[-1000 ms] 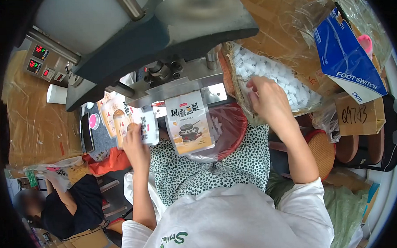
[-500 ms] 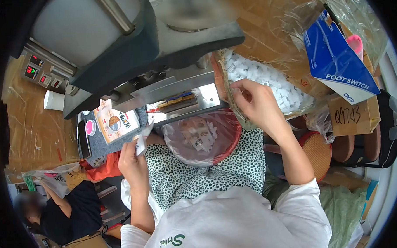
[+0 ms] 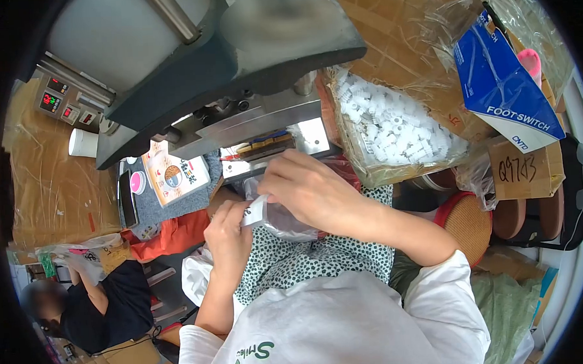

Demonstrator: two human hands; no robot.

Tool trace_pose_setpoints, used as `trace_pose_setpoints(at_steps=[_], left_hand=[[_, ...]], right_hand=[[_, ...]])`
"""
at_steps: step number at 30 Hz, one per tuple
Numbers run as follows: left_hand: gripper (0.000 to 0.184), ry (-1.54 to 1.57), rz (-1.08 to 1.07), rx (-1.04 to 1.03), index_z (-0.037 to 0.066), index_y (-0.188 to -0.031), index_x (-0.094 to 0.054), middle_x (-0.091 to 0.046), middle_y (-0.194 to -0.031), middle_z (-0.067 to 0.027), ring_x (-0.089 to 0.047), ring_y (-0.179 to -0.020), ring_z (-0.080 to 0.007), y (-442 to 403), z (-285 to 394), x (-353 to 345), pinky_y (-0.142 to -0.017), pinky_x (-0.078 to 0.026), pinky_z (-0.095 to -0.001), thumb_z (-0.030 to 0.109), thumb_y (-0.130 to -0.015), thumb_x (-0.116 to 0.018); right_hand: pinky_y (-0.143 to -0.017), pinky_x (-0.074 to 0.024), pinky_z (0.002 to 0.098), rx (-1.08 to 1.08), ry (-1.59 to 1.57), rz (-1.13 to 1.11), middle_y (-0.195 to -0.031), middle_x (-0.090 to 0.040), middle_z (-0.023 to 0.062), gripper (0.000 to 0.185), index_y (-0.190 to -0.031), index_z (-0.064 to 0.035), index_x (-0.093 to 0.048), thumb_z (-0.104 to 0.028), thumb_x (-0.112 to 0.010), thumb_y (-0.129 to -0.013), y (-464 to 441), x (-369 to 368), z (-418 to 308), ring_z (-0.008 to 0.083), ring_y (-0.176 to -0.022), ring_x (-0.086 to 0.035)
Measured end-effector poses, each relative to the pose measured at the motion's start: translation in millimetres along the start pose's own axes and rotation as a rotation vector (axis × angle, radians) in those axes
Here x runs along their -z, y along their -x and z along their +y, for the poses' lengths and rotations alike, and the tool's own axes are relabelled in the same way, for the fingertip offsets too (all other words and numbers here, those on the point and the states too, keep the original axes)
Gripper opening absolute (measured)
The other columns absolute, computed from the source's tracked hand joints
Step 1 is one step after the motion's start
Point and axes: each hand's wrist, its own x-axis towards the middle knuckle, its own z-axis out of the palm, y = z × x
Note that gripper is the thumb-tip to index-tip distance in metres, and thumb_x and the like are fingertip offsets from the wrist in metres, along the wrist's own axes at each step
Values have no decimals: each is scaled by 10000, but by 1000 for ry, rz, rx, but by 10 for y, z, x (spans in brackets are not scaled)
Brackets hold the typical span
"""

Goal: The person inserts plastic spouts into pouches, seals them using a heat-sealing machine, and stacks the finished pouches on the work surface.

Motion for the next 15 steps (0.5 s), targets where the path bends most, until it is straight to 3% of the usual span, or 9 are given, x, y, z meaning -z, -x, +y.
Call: trace_pose_setpoints(at_steps=[2, 4, 5, 8, 11, 14, 15], left_hand=[[226, 149, -103, 30, 21, -968, -682, -648, -869, -152, -645, -763, -359, -27, -18, -79, -662, -510, -427, -15, -746, -682], [145, 312, -235, 91, 9, -951, -682, -647, -838, -166, -641, -728, -371, -66, -7, -138, -641, -506, -430, 48, -813, -704], [157, 339, -229, 106, -3, -923, -681, -638, -804, -184, -636, -705, -385, -53, -63, -243, -616, -494, -431, 150, -889, -697], [150, 264, -169, 130, -28, -889, -686, -635, -755, -189, -631, -676, -361, -149, 27, -254, -607, -480, -382, 119, -875, -712], [159, 165, -151, 73, -3, -915, -684, -646, -807, -186, -641, -748, -396, -174, 62, -266, -626, -501, -420, 156, -902, -676], [156, 386, -233, 108, 1, -969, -701, -679, -819, -171, -663, -698, -328, -137, -48, -360, -625, -507, -392, 142, -907, -675], [168, 512, -299, 261, -8, -981, -704, -694, -833, -155, -666, -697, -285, -143, -85, -384, -625, -505, -374, 143, -914, -673]], right_hand=[[-806, -511, 384, -55, -109, -14, -936, -648, 112, 205, -985, -11, -667, -56, -738, -798, 1, -19, 122, 304, -921, -612], [-795, -517, 378, -140, -174, -6, -941, -658, 114, 228, -1012, -7, -672, -70, -742, -805, 40, -41, 192, 299, -905, -623], [-789, -520, 376, -196, -187, 8, -946, -664, 115, 243, -1031, -5, -673, -76, -743, -809, 58, -46, 210, 297, -897, -629], [-806, -528, 395, -250, -158, 19, -990, -674, 130, 263, -1055, 4, -666, -71, -730, -811, 94, -5, 236, 316, -906, -648], [-829, -529, 409, -226, -102, 0, -1029, -676, 151, 288, -1079, 10, -655, -79, -730, -815, 113, 18, 257, 333, -936, -655], [-816, -530, 391, -364, -235, 72, -997, -676, 147, 323, -1126, 7, -640, -98, -737, -835, 116, -24, 254, 313, -936, -654], [-807, -531, 382, -439, -312, 112, -977, -676, 142, 336, -1144, 5, -635, -104, -739, -844, 115, -42, 249, 302, -931, -653]])
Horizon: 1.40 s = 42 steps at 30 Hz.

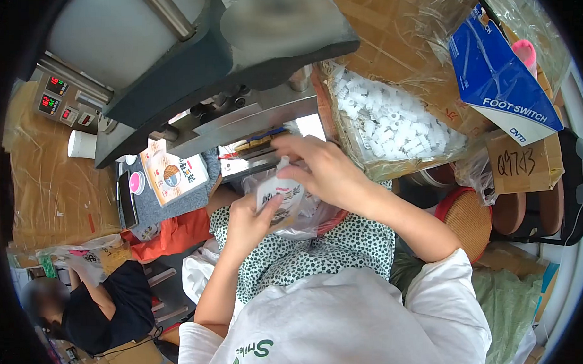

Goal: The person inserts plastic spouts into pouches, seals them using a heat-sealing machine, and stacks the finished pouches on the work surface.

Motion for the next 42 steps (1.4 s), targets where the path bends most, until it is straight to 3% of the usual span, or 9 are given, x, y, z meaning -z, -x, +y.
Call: trace_pose_setpoints(at_steps=[5, 19, 24, 26, 29, 34, 37, 39, 42], left_hand=[[227, 599, -30, 401, -56, -1013, -715, -729, -905, -83, -658, -751, -125, -246, 119, 93, -651, -502, -289, 153, -942, -665], [305, 899, -32, 453, -29, -1166, -647, -711, -1051, -118, -684, -896, -165, -507, -114, 94, -746, -548, -298, 185, -949, -664], [399, 52, 319, 256, -38, -1231, -583, -686, -970, -174, -643, -817, -232, -382, -344, 443, -757, -500, -323, 264, -972, -614], [737, -848, 680, -81, -6, -1400, -444, -523, -1354, -253, -551, -1193, -405, -221, -634, 674, -994, -406, -470, 272, -810, -786], [770, -1099, 451, -73, 15, -1428, -424, -463, -1412, -233, -441, -1299, -406, 44, -951, 422, -1082, -293, -526, 259, -795, -788], [332, -650, 538, -126, 16, -1082, -659, -626, -1024, -187, -585, -959, -383, 215, -802, 662, -843, -471, -430, -70, -761, -641], [313, -564, 511, -65, 20, -1037, -686, -630, -933, -161, -613, -881, -364, 355, -263, 500, -785, -493, -440, -93, -753, -618], [359, -559, 529, -163, 33, -1043, -698, -626, -885, -147, -623, -816, -362, 386, -28, 423, -724, -505, -446, -114, -730, -603], [392, -541, 489, -202, -3, -1028, -688, -627, -890, -154, -615, -803, -344, 418, 174, 426, -726, -491, -404, -146, -681, -574]], right_hand=[[-852, -507, 438, 159, 432, 130, -959, -684, 179, 302, -1072, 14, -651, -144, -740, -831, 42, 224, -97, 378, -972, -641], [-813, -488, 437, -50, 1080, 164, -957, -663, 170, 178, -1005, -14, -646, -23, -631, -828, 69, 538, 474, 356, -921, -624], [-799, -502, 430, -59, 990, 209, -915, -655, 184, 151, -923, 6, -613, 24, -615, -773, 83, 573, 517, 349, -912, -631], [-796, -506, 436, -39, 996, 191, -891, -651, 189, 133, -900, 13, -605, 28, -612, -768, 122, 616, 457, 355, -896, -637], [-796, -516, 440, -29, 1067, 118, -864, -651, 204, 117, -910, 30, -612, 11, -616, -795, 133, 630, 440, 368, -852, -650], [-779, -548, 378, -143, 463, 182, -954, -696, 211, 250, -1101, 29, -663, -48, -654, -864, 112, 685, -16, 346, -829, -689], [-776, -529, 324, -64, 41, -1, -1017, -717, 97, 277, -1141, -11, -681, -46, -695, -866, 95, 359, -280, 162, -884, -676], [-843, -529, 383, 176, 178, -88, -1008, -696, 132, 208, -1054, -15, -663, -83, -695, -859, 33, 83, -323, 308, -941, -676], [-851, -486, 390, 451, 352, -101, -950, -686, 90, 168, -1006, -54, -678, -97, -706, -846, -71, -91, -307, 283, -904, -641]])
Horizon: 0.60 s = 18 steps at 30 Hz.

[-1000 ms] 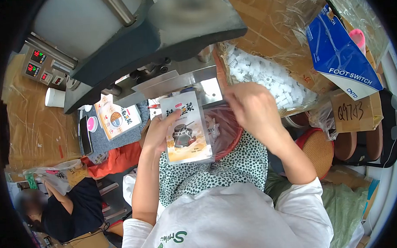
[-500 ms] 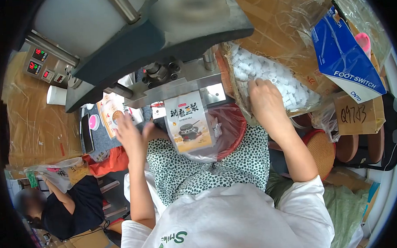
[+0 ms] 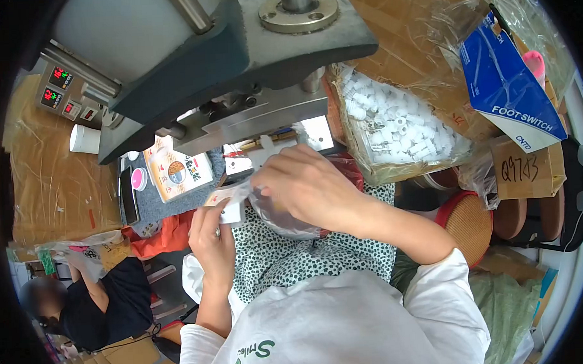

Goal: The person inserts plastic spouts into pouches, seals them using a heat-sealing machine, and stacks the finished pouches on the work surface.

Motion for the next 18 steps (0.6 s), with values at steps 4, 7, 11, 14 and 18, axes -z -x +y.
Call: trace_pose_setpoints(at_steps=[4, 7, 11, 14, 18], left_hand=[[293, 181, -105, -114, -11, -986, -684, -624, -858, -145, -612, -772, -328, -14, 16, -94, -691, -485, -391, -125, -728, -605], [184, 375, -241, 5, 6, -991, -694, -635, -839, -135, -621, -716, -359, -27, 60, -285, -637, -498, -413, -37, -821, -639], [159, 682, -442, 458, -8, -965, -706, -694, -824, -102, -620, -673, -128, -160, -62, -661, -613, -487, -326, 136, -944, -642], [252, 1092, -412, 696, -46, -989, -692, -697, -873, -33, -584, -722, -57, -400, -95, -820, -620, -477, -261, 198, -982, -627], [249, 1286, -433, 828, -62, -1071, -664, -695, -959, -57, -628, -819, -101, -515, -215, -910, -696, -516, -273, 169, -990, -618]], right_hand=[[-850, -483, 395, 18, -76, -37, -1002, -700, 89, 203, -1044, -54, -689, -90, -715, -847, 51, -56, 15, 282, -898, -650], [-825, -500, 412, -136, -197, -21, -973, -693, 127, 246, -1082, -36, -671, -117, -708, -853, 131, -114, 143, 315, -890, -657], [-797, -522, 444, -389, -152, 209, -978, -695, 186, 287, -1117, -12, -659, -131, -704, -859, 175, -102, 195, 361, -895, -670], [-770, -530, 440, -250, 148, 153, -935, -684, 207, 245, -1088, -16, -665, -106, -680, -861, 252, 174, 146, 365, -884, -668], [-703, -510, 449, -409, 608, 136, -820, -643, 164, 178, -922, -22, -638, -24, -667, -746, 435, 467, 243, 341, -783, -638]])
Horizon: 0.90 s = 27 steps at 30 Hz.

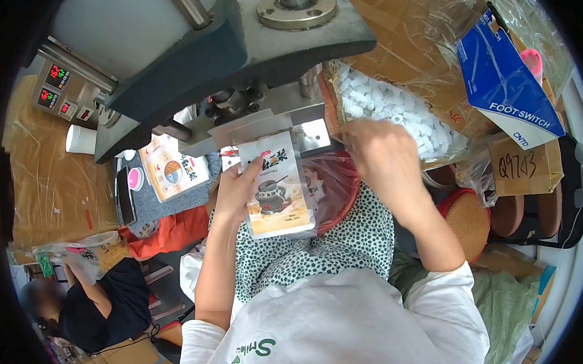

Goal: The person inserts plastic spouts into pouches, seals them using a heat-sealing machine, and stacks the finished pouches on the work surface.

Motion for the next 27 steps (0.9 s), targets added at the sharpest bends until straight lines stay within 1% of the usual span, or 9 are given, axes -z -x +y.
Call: trace_pose_setpoints(at_steps=[2, 4, 5, 7, 9, 12, 16, 23, 27], left_hand=[[268, -100, 7, 9, -48, -1116, -662, -700, -991, -59, -646, -855, -109, -5, -59, 51, -724, -533, -272, 185, -996, -612], [318, -638, 173, -199, -31, -1142, -653, -707, -976, -66, -648, -857, -103, 28, 49, 249, -730, -522, -262, 251, -999, -609], [312, -550, 298, -196, -5, -1179, -616, -709, -905, -142, -660, -804, -190, 162, 193, 311, -752, -513, -332, 233, -976, -626], [631, -1357, 593, -849, -14, -1360, -485, -547, -1315, -252, -560, -1175, -386, 174, 143, 815, -971, -437, -476, 284, -866, -739], [727, -1862, 715, -647, 2, -1402, -443, -466, -1404, -241, -459, -1282, -414, 274, -211, 1000, -1037, -359, -531, 280, -815, -771], [669, -1714, 504, -672, 78, -1410, -461, -488, -1408, -171, -478, -1272, -359, 467, -223, 932, -1036, -357, -504, 177, -814, -748], [200, -1284, 615, -579, -4, -1013, -663, -657, -932, -176, -643, -807, -354, 730, 19, 787, -712, -493, -388, -34, -821, -613], [372, -1282, 403, -817, 12, -1040, -685, -690, -954, -159, -667, -862, -344, 1090, 235, 159, -766, -525, -408, -127, -705, -599], [179, -1138, 173, -769, -5, -939, -665, -657, -838, -143, -649, -738, -359, 974, 82, 93, -656, -520, -408, -73, -774, -644]], right_hand=[[-732, -513, 437, -55, 218, -116, -886, -658, 154, 147, -910, -17, -633, -33, -666, -768, 86, -213, 317, 338, -839, -642], [-749, -511, 436, -46, 227, -172, -896, -662, 156, 129, -911, -14, -633, -39, -663, -788, 62, -301, 431, 339, -848, -641], [-755, -510, 436, -44, 176, -168, -889, -664, 162, 119, -911, -14, -634, -39, -659, -797, 32, -276, 427, 339, -844, -641], [-762, -508, 438, -47, 114, -150, -869, -668, 177, 95, -900, -10, -633, -37, -649, -811, 35, -278, 428, 340, -835, -641], [-764, -506, 442, -36, 97, -103, -844, -671, 193, 68, -882, -4, -631, -32, -638, -820, -17, -316, 447, 342, -823, -641], [-735, -509, 419, -47, 83, -32, -796, -667, 202, 100, -925, 14, -655, -53, -640, -853, -33, -277, 395, 342, -785, -641], [-764, -533, 336, -221, -609, -123, -901, -709, 158, 191, -1072, 8, -675, -78, -648, -903, -85, 99, 66, 247, -826, -694], [-776, -544, 382, 379, -771, -78, -959, -696, 118, 163, -1022, -19, -683, -51, -698, -863, -133, -284, -651, 296, -858, -675], [-812, -526, 422, 280, -869, -245, -1006, -685, 163, 204, -1057, 10, -641, -56, -672, -867, -124, -295, -605, 348, -946, -653]])
